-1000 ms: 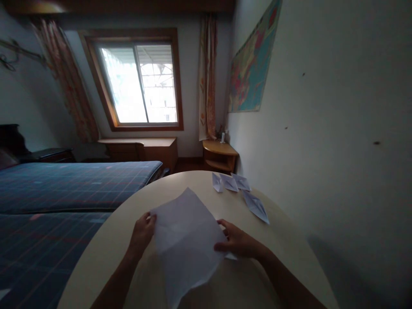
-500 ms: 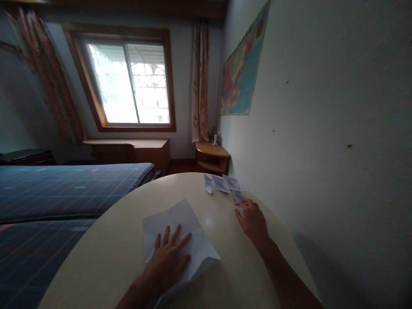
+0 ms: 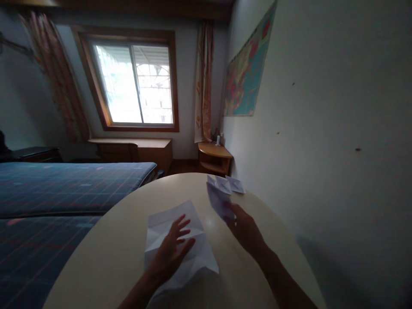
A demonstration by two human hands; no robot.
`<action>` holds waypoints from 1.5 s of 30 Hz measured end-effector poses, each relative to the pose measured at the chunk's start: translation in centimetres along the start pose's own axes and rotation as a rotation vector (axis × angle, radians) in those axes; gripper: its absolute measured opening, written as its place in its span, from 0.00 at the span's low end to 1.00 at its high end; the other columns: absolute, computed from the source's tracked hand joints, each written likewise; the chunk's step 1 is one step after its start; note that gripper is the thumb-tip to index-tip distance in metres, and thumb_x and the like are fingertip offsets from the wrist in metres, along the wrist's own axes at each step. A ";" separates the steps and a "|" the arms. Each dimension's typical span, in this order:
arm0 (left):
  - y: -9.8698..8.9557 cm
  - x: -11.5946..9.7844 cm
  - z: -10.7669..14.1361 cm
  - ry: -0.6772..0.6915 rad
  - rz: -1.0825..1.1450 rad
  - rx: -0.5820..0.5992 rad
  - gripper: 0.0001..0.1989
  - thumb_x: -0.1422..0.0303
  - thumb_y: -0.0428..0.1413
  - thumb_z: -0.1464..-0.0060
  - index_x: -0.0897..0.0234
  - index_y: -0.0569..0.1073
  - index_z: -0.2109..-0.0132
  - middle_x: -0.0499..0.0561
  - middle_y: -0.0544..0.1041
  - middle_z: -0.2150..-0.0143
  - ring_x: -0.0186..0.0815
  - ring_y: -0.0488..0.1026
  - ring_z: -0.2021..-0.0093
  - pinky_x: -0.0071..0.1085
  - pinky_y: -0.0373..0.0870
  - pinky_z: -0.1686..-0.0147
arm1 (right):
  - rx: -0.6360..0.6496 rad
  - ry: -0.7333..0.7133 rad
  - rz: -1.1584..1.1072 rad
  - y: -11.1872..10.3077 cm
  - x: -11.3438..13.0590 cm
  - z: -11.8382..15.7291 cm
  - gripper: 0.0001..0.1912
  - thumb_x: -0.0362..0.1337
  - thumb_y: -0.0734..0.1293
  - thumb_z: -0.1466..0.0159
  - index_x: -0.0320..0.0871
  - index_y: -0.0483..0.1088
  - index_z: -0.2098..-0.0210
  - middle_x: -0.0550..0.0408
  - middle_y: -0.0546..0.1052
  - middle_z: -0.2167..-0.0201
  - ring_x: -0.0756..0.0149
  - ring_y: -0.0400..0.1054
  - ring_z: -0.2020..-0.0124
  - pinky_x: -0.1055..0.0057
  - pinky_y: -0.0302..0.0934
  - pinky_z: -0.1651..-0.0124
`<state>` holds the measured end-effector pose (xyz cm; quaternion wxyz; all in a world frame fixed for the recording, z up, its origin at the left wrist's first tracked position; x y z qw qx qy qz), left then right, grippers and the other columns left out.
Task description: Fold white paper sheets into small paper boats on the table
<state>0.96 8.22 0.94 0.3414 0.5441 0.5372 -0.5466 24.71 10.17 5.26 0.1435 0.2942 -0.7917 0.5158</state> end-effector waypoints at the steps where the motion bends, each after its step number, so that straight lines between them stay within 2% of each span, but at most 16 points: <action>1: 0.2 0.0 0.1 -0.042 0.110 -0.015 0.38 0.58 0.61 0.47 0.58 0.55 0.33 0.66 0.64 0.36 0.49 0.73 0.46 0.44 0.73 0.51 | 0.044 -0.096 -0.088 1.1 2.4 0.4 0.23 0.30 0.61 0.37 0.47 0.65 0.43 0.48 0.74 0.47 0.57 0.71 0.49 0.60 0.66 0.48; 3: 0.1 0.0 0.4 -0.109 0.233 -0.080 0.45 0.58 0.63 0.49 0.57 0.49 0.31 0.66 0.64 0.36 0.48 0.76 0.50 0.40 0.76 0.57 | 0.141 -0.291 -0.207 3.4 6.8 1.7 0.26 0.26 0.60 0.39 0.48 0.64 0.42 0.48 0.71 0.44 0.57 0.68 0.45 0.59 0.65 0.46; 4: -0.1 0.1 0.4 -0.130 0.264 -0.120 0.45 0.57 0.64 0.50 0.57 0.50 0.31 0.66 0.67 0.38 0.48 0.77 0.52 0.38 0.78 0.61 | 0.172 -0.357 -0.247 4.2 8.3 2.3 0.28 0.24 0.59 0.40 0.49 0.64 0.42 0.48 0.71 0.44 0.58 0.67 0.44 0.59 0.65 0.45; 7: -0.8 0.6 0.3 -0.170 0.287 -0.211 0.34 0.55 0.64 0.52 0.64 0.66 0.41 0.61 0.76 0.49 0.49 0.77 0.57 0.34 0.78 0.70 | 0.195 -0.423 -0.342 5.4 10.1 3.4 0.25 0.23 0.58 0.39 0.48 0.66 0.45 0.48 0.72 0.45 0.60 0.68 0.46 0.61 0.66 0.47; 10: -1.4 1.8 0.1 -0.228 0.307 -0.280 0.25 0.54 0.64 0.53 0.67 0.73 0.54 0.58 0.79 0.59 0.47 0.78 0.63 0.33 0.78 0.74 | 0.138 -0.359 -0.392 5.5 9.2 3.1 0.17 0.26 0.59 0.36 0.47 0.69 0.52 0.48 0.73 0.49 0.63 0.71 0.53 0.65 0.68 0.53; 12: -1.7 2.5 0.1 -0.278 0.330 -0.322 0.23 0.56 0.64 0.53 0.67 0.73 0.54 0.57 0.79 0.60 0.47 0.78 0.64 0.34 0.78 0.75 | 0.108 -0.264 -0.394 5.6 7.8 2.6 0.11 0.29 0.61 0.35 0.46 0.69 0.55 0.50 0.75 0.56 0.64 0.72 0.60 0.67 0.68 0.58; 14: -2.0 2.5 0.3 -0.286 0.318 -0.358 0.23 0.59 0.62 0.52 0.66 0.71 0.51 0.58 0.78 0.57 0.48 0.78 0.61 0.36 0.78 0.74 | 0.109 -0.157 -0.392 5.8 6.4 2.2 0.07 0.32 0.63 0.35 0.46 0.70 0.58 0.53 0.76 0.64 0.66 0.72 0.66 0.68 0.67 0.62; 17: -3.2 0.4 0.5 -0.147 0.194 -0.427 0.23 0.67 0.60 0.51 0.62 0.68 0.47 0.57 0.75 0.50 0.47 0.74 0.51 0.39 0.77 0.60 | 0.155 -0.072 -0.394 6.3 5.5 2.0 0.03 0.35 0.66 0.36 0.46 0.71 0.61 0.57 0.77 0.70 0.66 0.73 0.69 0.70 0.65 0.64; 20: -4.5 -1.6 0.8 -0.015 0.064 -0.506 0.22 0.74 0.60 0.54 0.61 0.68 0.50 0.55 0.76 0.53 0.44 0.72 0.48 0.38 0.68 0.46 | 0.193 -0.072 -0.405 6.4 5.7 2.1 0.03 0.37 0.66 0.35 0.47 0.71 0.61 0.57 0.78 0.70 0.66 0.73 0.69 0.71 0.64 0.64; 26: -5.8 -1.4 0.7 -0.035 -0.054 -0.580 0.16 0.61 0.63 0.56 0.62 0.69 0.62 0.54 0.75 0.64 0.46 0.75 0.62 0.38 0.72 0.61 | 0.164 -0.149 -0.449 6.2 6.9 2.6 0.11 0.33 0.60 0.33 0.46 0.74 0.57 0.52 0.78 0.63 0.65 0.73 0.64 0.69 0.66 0.60; 29: -5.9 -1.6 0.5 0.012 -0.141 -0.565 0.17 0.55 0.59 0.52 0.63 0.69 0.62 0.55 0.75 0.65 0.45 0.75 0.64 0.40 0.72 0.64 | 0.173 -0.130 -0.498 6.7 6.9 2.8 0.14 0.35 0.67 0.37 0.43 0.73 0.52 0.50 0.76 0.61 0.65 0.72 0.65 0.69 0.68 0.61; 33: -5.9 -1.4 0.4 0.029 -0.191 -0.559 0.19 0.52 0.57 0.50 0.63 0.68 0.60 0.55 0.75 0.65 0.45 0.75 0.65 0.39 0.72 0.66 | 0.181 -0.048 -0.540 7.3 6.1 2.8 0.20 0.37 0.73 0.44 0.42 0.73 0.52 0.49 0.76 0.62 0.63 0.72 0.66 0.67 0.70 0.62; 36: -5.8 -1.7 0.6 0.060 -0.193 -0.565 0.19 0.52 0.57 0.49 0.62 0.67 0.60 0.52 0.75 0.67 0.42 0.75 0.67 0.37 0.73 0.66 | 0.189 0.028 -0.551 7.5 5.3 2.6 0.18 0.39 0.73 0.43 0.42 0.75 0.54 0.51 0.76 0.66 0.63 0.73 0.69 0.67 0.70 0.64; 39: -5.3 -2.0 0.7 0.080 -0.174 -0.542 0.19 0.52 0.57 0.48 0.62 0.66 0.59 0.51 0.75 0.68 0.41 0.76 0.68 0.35 0.73 0.68 | 0.188 0.059 -0.549 7.3 4.9 2.4 0.08 0.39 0.69 0.39 0.43 0.75 0.61 0.53 0.77 0.71 0.64 0.73 0.71 0.67 0.69 0.67; 42: -5.2 -1.6 0.7 0.021 -0.160 -0.514 0.20 0.51 0.56 0.48 0.63 0.67 0.60 0.52 0.76 0.67 0.41 0.76 0.69 0.36 0.74 0.70 | 0.124 -0.082 -0.507 6.1 6.1 2.3 0.05 0.36 0.65 0.35 0.44 0.73 0.66 0.50 0.78 0.61 0.62 0.74 0.62 0.66 0.69 0.60; 45: -5.2 0.8 0.3 -0.165 -0.041 -0.452 0.25 0.46 0.55 0.50 0.65 0.68 0.59 0.52 0.76 0.68 0.39 0.75 0.73 0.35 0.74 0.75 | 0.034 -0.276 -0.452 4.6 7.9 2.7 0.04 0.34 0.63 0.34 0.46 0.70 0.65 0.49 0.76 0.53 0.60 0.71 0.50 0.61 0.65 0.49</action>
Point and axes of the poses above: each hand's wrist, its own z-axis away from the middle knuckle, its own y-axis out of the palm, x = y × z, the point moved 10 cm from there along -z, towards the middle knuckle
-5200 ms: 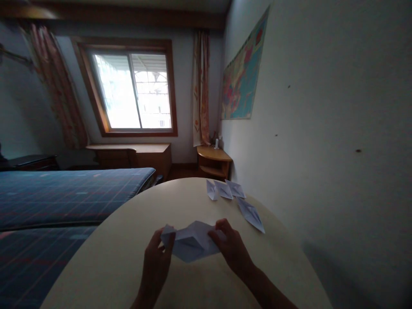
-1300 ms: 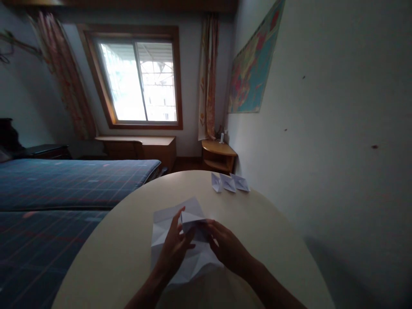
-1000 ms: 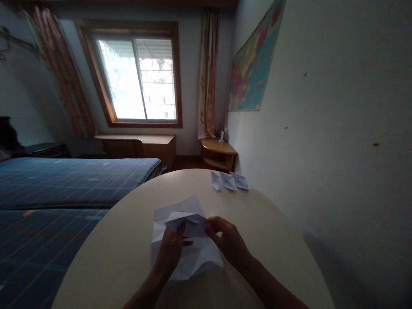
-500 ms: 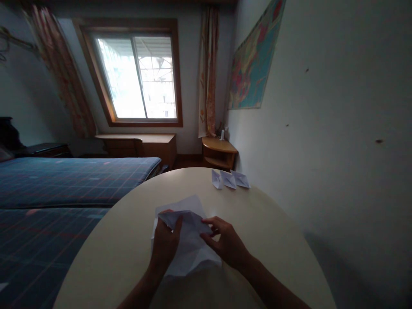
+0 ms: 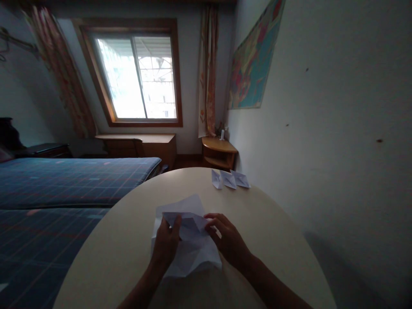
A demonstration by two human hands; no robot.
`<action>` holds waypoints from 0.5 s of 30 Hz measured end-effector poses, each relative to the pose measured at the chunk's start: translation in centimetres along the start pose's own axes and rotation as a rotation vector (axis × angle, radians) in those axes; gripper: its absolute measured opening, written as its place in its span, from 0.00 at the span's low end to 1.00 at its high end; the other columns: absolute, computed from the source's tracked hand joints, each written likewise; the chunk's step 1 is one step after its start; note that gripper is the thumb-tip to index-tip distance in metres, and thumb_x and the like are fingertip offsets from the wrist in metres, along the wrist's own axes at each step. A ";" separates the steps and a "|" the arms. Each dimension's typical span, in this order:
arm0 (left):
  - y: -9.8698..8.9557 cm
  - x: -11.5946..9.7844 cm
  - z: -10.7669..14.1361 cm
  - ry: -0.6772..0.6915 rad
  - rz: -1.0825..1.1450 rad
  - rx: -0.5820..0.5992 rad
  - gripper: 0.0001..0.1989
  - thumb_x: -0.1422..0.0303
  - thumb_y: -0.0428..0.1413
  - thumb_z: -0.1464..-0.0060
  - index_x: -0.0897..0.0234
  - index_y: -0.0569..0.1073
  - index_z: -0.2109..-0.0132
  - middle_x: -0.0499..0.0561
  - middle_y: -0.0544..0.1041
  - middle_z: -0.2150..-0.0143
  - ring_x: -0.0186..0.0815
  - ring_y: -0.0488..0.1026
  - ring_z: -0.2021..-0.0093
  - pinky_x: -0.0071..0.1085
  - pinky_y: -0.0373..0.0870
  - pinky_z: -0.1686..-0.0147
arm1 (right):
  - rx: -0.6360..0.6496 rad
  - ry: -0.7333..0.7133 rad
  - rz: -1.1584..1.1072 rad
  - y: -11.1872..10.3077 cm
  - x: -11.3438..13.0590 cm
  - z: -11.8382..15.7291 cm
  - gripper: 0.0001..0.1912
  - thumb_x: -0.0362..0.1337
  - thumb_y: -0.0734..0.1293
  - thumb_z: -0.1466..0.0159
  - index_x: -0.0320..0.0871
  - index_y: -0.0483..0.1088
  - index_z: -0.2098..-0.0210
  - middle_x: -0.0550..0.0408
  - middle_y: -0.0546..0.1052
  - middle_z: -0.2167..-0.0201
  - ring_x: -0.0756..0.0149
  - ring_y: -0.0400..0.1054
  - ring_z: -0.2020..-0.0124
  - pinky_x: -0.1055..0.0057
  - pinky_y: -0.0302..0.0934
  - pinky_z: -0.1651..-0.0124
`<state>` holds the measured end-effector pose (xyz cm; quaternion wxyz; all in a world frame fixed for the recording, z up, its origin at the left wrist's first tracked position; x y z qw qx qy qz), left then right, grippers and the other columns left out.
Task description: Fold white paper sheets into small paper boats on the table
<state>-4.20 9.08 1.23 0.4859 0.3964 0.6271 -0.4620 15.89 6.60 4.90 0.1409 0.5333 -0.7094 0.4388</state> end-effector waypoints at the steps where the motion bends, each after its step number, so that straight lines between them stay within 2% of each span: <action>1: 0.1 1.0 -0.3 -0.075 0.036 0.017 0.27 0.44 0.55 0.51 0.65 0.69 0.59 0.52 0.75 0.68 0.38 0.74 0.73 0.35 0.75 0.77 | -0.014 -0.021 -0.008 -0.1 0.3 0.1 0.04 0.35 0.62 0.33 0.47 0.69 0.64 0.50 0.77 0.54 0.60 0.70 0.49 0.61 0.63 0.47; 3: 0.3 2.5 -0.8 -0.168 0.095 0.038 0.29 0.43 0.55 0.51 0.67 0.69 0.59 0.52 0.74 0.68 0.38 0.74 0.72 0.36 0.76 0.76 | -0.056 0.033 -0.062 -0.4 -0.2 0.2 0.04 0.36 0.60 0.31 0.47 0.66 0.62 0.51 0.78 0.57 0.62 0.72 0.51 0.63 0.64 0.49; 5: 0.4 2.8 -1.3 -0.128 0.102 0.050 0.29 0.43 0.53 0.49 0.67 0.68 0.58 0.55 0.75 0.63 0.39 0.76 0.68 0.37 0.78 0.74 | -0.146 0.162 -0.099 -1.0 -1.5 0.5 0.06 0.39 0.58 0.29 0.47 0.63 0.62 0.52 0.79 0.64 0.63 0.75 0.61 0.67 0.66 0.59; 6: 0.3 2.3 -1.5 -0.046 0.079 0.041 0.28 0.44 0.53 0.47 0.66 0.68 0.55 0.57 0.75 0.59 0.41 0.77 0.64 0.38 0.78 0.72 | -0.201 0.225 -0.104 -1.4 -2.2 0.7 0.07 0.41 0.58 0.29 0.46 0.62 0.62 0.54 0.77 0.69 0.64 0.74 0.67 0.70 0.64 0.65; 8: -0.1 0.3 -1.3 0.203 -0.034 0.004 0.27 0.49 0.54 0.44 0.64 0.63 0.46 0.60 0.73 0.49 0.44 0.76 0.55 0.43 0.78 0.62 | -0.322 0.311 -0.114 -2.5 -3.1 1.2 0.09 0.44 0.58 0.30 0.46 0.61 0.62 0.59 0.72 0.76 0.67 0.67 0.77 0.73 0.57 0.74; 10: 0.1 -2.3 0.0 0.487 -0.218 -0.023 0.28 0.56 0.56 0.42 0.60 0.58 0.39 0.60 0.70 0.43 0.44 0.73 0.46 0.48 0.74 0.52 | -0.423 0.346 -0.151 -3.3 -3.5 1.4 0.11 0.47 0.58 0.30 0.45 0.61 0.62 0.61 0.68 0.78 0.68 0.62 0.79 0.74 0.53 0.76; 12: 1.3 -4.3 1.8 0.734 -0.424 0.025 0.25 0.61 0.56 0.41 0.58 0.60 0.39 0.59 0.70 0.42 0.45 0.70 0.43 0.50 0.70 0.47 | -0.487 0.348 -0.204 -4.0 -3.6 1.5 0.12 0.48 0.58 0.31 0.45 0.60 0.61 0.61 0.68 0.77 0.69 0.61 0.78 0.74 0.54 0.75; 15: 3.2 -5.8 4.0 0.960 -0.653 0.130 0.15 0.63 0.58 0.41 0.57 0.69 0.48 0.56 0.73 0.44 0.47 0.72 0.46 0.48 0.73 0.50 | -0.550 0.325 -0.238 -4.8 -3.4 1.6 0.12 0.48 0.58 0.31 0.45 0.60 0.60 0.60 0.68 0.76 0.68 0.62 0.76 0.74 0.55 0.74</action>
Point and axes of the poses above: each hand's wrist, its own z-axis away from the middle knuckle, its own y-axis out of the palm, x = y × z, the point moved 10 cm from there along -z, towards the middle knuckle
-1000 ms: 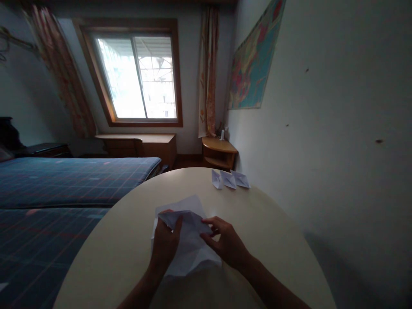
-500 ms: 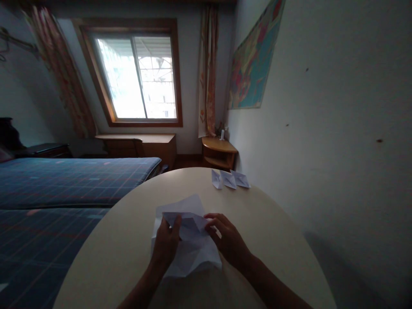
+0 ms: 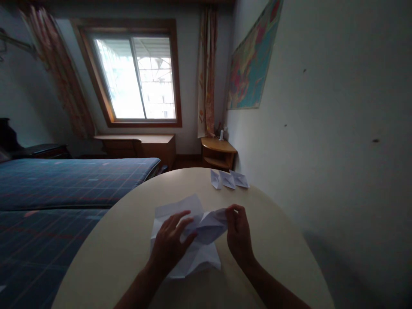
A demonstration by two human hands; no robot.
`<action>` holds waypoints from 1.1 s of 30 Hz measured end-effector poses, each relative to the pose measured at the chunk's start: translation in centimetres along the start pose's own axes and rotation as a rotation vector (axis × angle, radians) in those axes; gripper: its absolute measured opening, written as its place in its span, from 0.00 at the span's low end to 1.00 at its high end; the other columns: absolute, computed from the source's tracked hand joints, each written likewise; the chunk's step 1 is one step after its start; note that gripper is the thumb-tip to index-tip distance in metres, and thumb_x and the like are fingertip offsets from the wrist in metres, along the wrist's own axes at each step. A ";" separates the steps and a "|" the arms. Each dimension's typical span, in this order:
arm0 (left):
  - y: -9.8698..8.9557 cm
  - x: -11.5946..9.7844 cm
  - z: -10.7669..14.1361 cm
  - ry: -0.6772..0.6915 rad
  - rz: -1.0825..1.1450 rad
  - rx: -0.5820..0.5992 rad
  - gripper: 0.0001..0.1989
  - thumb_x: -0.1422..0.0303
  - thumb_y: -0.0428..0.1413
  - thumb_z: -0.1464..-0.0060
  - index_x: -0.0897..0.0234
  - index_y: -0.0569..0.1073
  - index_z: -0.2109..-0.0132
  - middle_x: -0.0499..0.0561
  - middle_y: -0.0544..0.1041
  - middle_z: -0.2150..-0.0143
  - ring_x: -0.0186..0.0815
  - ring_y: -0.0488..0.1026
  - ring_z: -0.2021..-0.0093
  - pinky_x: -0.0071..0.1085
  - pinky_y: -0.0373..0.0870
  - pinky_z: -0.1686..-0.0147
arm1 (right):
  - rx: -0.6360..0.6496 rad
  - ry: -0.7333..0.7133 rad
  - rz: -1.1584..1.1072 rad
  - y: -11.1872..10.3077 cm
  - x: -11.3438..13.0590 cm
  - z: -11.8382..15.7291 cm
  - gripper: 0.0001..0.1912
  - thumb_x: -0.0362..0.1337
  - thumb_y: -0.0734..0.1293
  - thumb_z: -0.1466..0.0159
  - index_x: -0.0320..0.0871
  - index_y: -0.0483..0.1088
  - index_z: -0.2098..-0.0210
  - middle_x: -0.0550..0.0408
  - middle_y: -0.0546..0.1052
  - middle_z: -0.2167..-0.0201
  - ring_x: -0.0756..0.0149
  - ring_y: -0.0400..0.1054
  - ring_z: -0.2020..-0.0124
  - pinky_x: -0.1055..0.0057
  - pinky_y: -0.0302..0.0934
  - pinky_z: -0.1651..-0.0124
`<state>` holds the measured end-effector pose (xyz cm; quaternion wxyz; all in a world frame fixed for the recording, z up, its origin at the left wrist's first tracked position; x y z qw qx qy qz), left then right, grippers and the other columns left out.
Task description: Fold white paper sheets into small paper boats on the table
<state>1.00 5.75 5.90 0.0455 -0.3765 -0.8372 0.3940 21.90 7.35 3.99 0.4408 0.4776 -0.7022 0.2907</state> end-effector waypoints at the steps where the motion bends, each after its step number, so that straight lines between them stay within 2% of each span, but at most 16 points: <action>1: 0.1 -0.7 -0.1 0.045 -0.032 0.036 0.13 0.64 0.59 0.42 0.58 0.70 0.50 0.56 0.74 0.45 0.46 0.74 0.48 0.46 0.75 0.53 | -0.015 -0.011 -0.003 -0.2 0.2 -0.1 0.12 0.48 0.59 0.31 0.46 0.60 0.61 0.60 0.68 0.76 0.68 0.62 0.76 0.73 0.56 0.74; 5: 0.3 -2.4 -0.4 0.122 -0.066 0.152 0.12 0.66 0.59 0.44 0.59 0.71 0.52 0.54 0.78 0.51 0.43 0.77 0.55 0.38 0.78 0.62 | -0.055 -0.035 0.001 -1.0 0.6 -0.3 0.11 0.47 0.59 0.31 0.46 0.59 0.60 0.61 0.67 0.76 0.69 0.62 0.76 0.73 0.56 0.74; 8: -0.5 -3.1 -0.7 0.132 -0.063 0.140 0.12 0.66 0.59 0.44 0.61 0.71 0.53 0.55 0.78 0.50 0.44 0.77 0.54 0.39 0.78 0.61 | -0.059 -0.045 -0.033 -1.3 0.8 -0.5 0.11 0.47 0.59 0.31 0.47 0.58 0.60 0.61 0.66 0.76 0.69 0.61 0.77 0.74 0.55 0.75; 11: -0.9 -3.2 -0.6 0.109 -0.016 0.108 0.07 0.68 0.55 0.43 0.61 0.71 0.57 0.55 0.79 0.53 0.43 0.78 0.56 0.37 0.76 0.61 | -0.082 -0.092 -0.014 -1.7 1.1 -0.5 0.09 0.45 0.59 0.30 0.47 0.58 0.60 0.62 0.64 0.77 0.69 0.59 0.78 0.74 0.54 0.76; 13: -0.5 -2.4 -0.4 0.032 -0.019 0.112 0.04 0.68 0.52 0.41 0.60 0.72 0.61 0.53 0.81 0.62 0.40 0.79 0.64 0.32 0.74 0.67 | -0.081 -0.150 0.039 -1.9 1.6 -0.5 0.08 0.43 0.59 0.30 0.46 0.61 0.62 0.60 0.67 0.75 0.68 0.61 0.76 0.73 0.56 0.74; 16: 0.1 0.0 0.0 -0.185 -0.067 0.116 0.11 0.65 0.48 0.37 0.59 0.71 0.67 0.50 0.77 0.75 0.38 0.77 0.75 0.29 0.68 0.75 | 0.071 -0.239 0.094 -0.7 2.5 -0.7 0.11 0.40 0.57 0.30 0.46 0.66 0.66 0.55 0.72 0.71 0.66 0.66 0.70 0.70 0.61 0.67; 18: 0.0 1.7 0.2 -0.336 -0.019 0.093 0.13 0.61 0.47 0.37 0.59 0.71 0.67 0.50 0.77 0.75 0.39 0.76 0.74 0.29 0.66 0.74 | 0.197 -0.270 0.135 0.4 2.7 -0.8 0.12 0.38 0.57 0.30 0.46 0.69 0.65 0.53 0.74 0.68 0.64 0.69 0.65 0.67 0.64 0.62; 21: -0.2 3.3 0.2 -0.480 0.135 0.075 0.15 0.58 0.45 0.37 0.59 0.71 0.66 0.50 0.78 0.72 0.39 0.76 0.71 0.30 0.64 0.70 | 0.299 -0.293 0.203 1.3 2.6 -1.0 0.10 0.37 0.59 0.31 0.47 0.72 0.57 0.50 0.76 0.61 0.60 0.71 0.58 0.62 0.66 0.54; 25: -0.4 4.0 0.1 -0.554 0.245 0.071 0.17 0.55 0.46 0.39 0.60 0.71 0.68 0.50 0.76 0.73 0.38 0.74 0.72 0.30 0.62 0.70 | 0.386 -0.306 0.265 1.9 1.6 -1.1 0.11 0.36 0.62 0.33 0.47 0.74 0.54 0.50 0.76 0.58 0.61 0.72 0.59 0.62 0.69 0.55; 30: -0.2 4.5 0.4 -0.582 0.271 0.030 0.18 0.55 0.45 0.39 0.61 0.68 0.71 0.48 0.72 0.77 0.36 0.69 0.76 0.29 0.58 0.73 | 0.389 -0.227 0.297 1.7 0.3 -1.4 0.08 0.38 0.63 0.33 0.47 0.74 0.62 0.53 0.76 0.63 0.63 0.73 0.65 0.63 0.70 0.60; 31: -0.2 4.8 0.4 -0.594 0.281 0.019 0.19 0.55 0.45 0.40 0.61 0.68 0.72 0.48 0.71 0.78 0.35 0.68 0.76 0.29 0.58 0.73 | 0.394 -0.194 0.268 1.7 0.2 -1.4 0.08 0.40 0.62 0.32 0.47 0.73 0.62 0.53 0.77 0.62 0.63 0.73 0.65 0.64 0.70 0.60; 33: 0.1 5.6 0.6 -0.628 0.319 0.012 0.19 0.54 0.46 0.42 0.61 0.67 0.75 0.48 0.71 0.78 0.35 0.66 0.77 0.29 0.59 0.74 | 0.406 -0.119 0.162 1.9 0.1 -1.3 0.10 0.43 0.61 0.31 0.46 0.71 0.62 0.51 0.75 0.53 0.64 0.73 0.62 0.65 0.70 0.60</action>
Point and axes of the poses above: each hand's wrist, its own z-axis away from the middle knuckle, its own y-axis out of the palm, x = y × z, the point moved 10 cm from there along -z, towards the middle knuckle
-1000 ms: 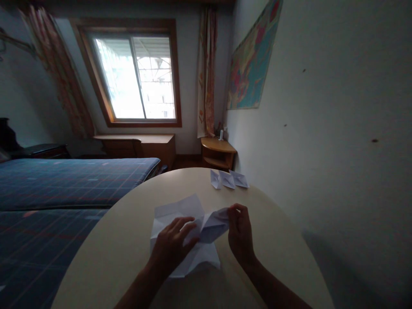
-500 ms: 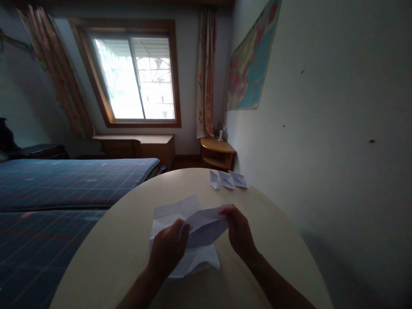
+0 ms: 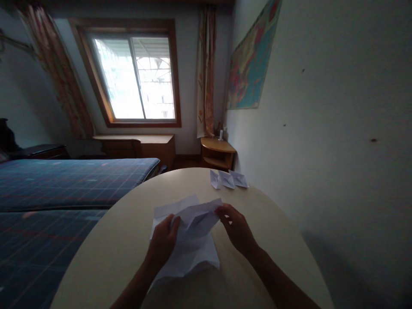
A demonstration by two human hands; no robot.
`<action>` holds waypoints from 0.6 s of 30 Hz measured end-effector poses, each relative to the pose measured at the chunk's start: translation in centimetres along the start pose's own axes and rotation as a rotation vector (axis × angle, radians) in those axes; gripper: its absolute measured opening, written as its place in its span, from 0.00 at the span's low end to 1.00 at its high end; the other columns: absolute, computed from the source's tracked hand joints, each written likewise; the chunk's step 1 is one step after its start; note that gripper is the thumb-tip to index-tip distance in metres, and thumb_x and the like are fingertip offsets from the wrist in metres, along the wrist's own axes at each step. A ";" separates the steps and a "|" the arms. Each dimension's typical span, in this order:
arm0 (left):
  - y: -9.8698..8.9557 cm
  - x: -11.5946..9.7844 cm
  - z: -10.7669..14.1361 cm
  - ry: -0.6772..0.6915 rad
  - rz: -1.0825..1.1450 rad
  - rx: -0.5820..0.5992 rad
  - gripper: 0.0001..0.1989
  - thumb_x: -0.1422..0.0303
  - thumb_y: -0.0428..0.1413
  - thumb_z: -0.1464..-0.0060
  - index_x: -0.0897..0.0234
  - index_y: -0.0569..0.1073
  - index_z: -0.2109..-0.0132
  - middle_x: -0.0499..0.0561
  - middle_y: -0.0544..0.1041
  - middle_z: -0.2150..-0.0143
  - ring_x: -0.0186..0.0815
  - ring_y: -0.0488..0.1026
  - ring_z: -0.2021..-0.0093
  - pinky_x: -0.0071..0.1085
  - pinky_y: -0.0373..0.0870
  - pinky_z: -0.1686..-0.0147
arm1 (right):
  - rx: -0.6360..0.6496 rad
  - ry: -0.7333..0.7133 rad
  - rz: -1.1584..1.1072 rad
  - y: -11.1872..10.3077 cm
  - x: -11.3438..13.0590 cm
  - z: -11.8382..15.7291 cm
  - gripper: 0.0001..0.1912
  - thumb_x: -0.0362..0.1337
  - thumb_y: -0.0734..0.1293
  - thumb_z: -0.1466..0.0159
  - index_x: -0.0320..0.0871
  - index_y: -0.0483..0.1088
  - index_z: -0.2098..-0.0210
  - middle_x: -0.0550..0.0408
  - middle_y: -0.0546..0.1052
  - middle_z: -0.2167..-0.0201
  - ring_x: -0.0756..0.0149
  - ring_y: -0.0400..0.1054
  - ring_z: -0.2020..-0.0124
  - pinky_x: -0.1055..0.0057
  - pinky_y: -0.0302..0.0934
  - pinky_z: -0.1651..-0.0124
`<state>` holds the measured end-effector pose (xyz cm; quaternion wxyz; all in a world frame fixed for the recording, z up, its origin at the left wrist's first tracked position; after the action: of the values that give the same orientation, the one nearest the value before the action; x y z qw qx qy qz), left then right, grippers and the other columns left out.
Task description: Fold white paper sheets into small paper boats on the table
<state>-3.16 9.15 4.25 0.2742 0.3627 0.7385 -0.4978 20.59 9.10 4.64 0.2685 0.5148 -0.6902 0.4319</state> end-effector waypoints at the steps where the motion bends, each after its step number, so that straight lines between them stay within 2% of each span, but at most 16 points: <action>1: 0.0 0.4 -0.2 -0.021 0.024 0.009 0.20 0.53 0.47 0.44 0.61 0.67 0.75 0.48 0.71 0.78 0.36 0.66 0.77 0.29 0.59 0.75 | -0.003 0.020 -0.070 0.1 0.0 0.0 0.11 0.44 0.60 0.31 0.45 0.69 0.61 0.49 0.73 0.48 0.64 0.73 0.61 0.66 0.70 0.60; 3: 0.0 1.3 -0.6 -0.072 0.076 0.027 0.20 0.51 0.49 0.47 0.61 0.67 0.77 0.49 0.71 0.79 0.36 0.66 0.76 0.30 0.60 0.75 | -0.024 0.044 -0.207 0.0 0.2 0.0 0.12 0.46 0.59 0.30 0.45 0.66 0.61 0.47 0.67 0.39 0.65 0.72 0.59 0.64 0.69 0.57; 7: 0.6 3.4 -0.8 -0.238 0.258 0.085 0.22 0.48 0.54 0.53 0.63 0.71 0.75 0.49 0.72 0.77 0.36 0.67 0.75 0.29 0.63 0.75 | -0.073 0.090 -0.502 -0.5 0.1 -0.3 0.12 0.49 0.61 0.32 0.47 0.62 0.62 0.50 0.60 0.34 0.61 0.70 0.52 0.58 0.66 0.49; 10: 1.8 4.6 -0.1 -0.411 0.459 0.126 0.24 0.46 0.58 0.57 0.65 0.75 0.68 0.50 0.74 0.72 0.36 0.70 0.74 0.30 0.67 0.74 | -0.109 0.166 -0.650 -0.8 -0.5 -0.4 0.15 0.51 0.61 0.34 0.47 0.60 0.66 0.50 0.59 0.33 0.59 0.71 0.54 0.56 0.68 0.53; 12: 2.4 4.6 0.5 -0.472 0.535 0.147 0.24 0.47 0.59 0.57 0.65 0.75 0.65 0.49 0.74 0.72 0.35 0.70 0.74 0.29 0.67 0.74 | -0.154 0.195 -0.686 -1.0 -0.8 -0.4 0.16 0.52 0.60 0.35 0.46 0.58 0.69 0.49 0.62 0.35 0.58 0.72 0.57 0.55 0.68 0.56; 15: 2.9 3.3 0.9 -0.437 0.547 0.187 0.24 0.46 0.58 0.55 0.65 0.74 0.66 0.48 0.74 0.74 0.34 0.70 0.74 0.28 0.66 0.74 | -0.173 0.255 -0.737 -0.3 -1.6 -0.1 0.18 0.54 0.58 0.35 0.46 0.58 0.70 0.46 0.67 0.39 0.58 0.72 0.60 0.56 0.68 0.58; 18: 2.5 1.9 0.8 -0.338 0.487 0.157 0.24 0.45 0.56 0.53 0.65 0.73 0.68 0.49 0.74 0.73 0.35 0.69 0.74 0.28 0.66 0.75 | -0.192 0.297 -0.799 0.6 -2.4 0.4 0.17 0.50 0.67 0.40 0.49 0.58 0.63 0.50 0.68 0.41 0.60 0.72 0.59 0.59 0.69 0.60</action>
<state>-2.24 9.50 1.13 0.4755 0.4611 0.5331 -0.5265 20.86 9.98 2.37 0.5577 0.6463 -0.4276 0.2973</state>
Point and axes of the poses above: each hand's wrist, its own z-axis away from the middle knuckle, its own y-axis out of the palm, x = y × z, the point moved 10 cm from there along -z, towards the middle knuckle
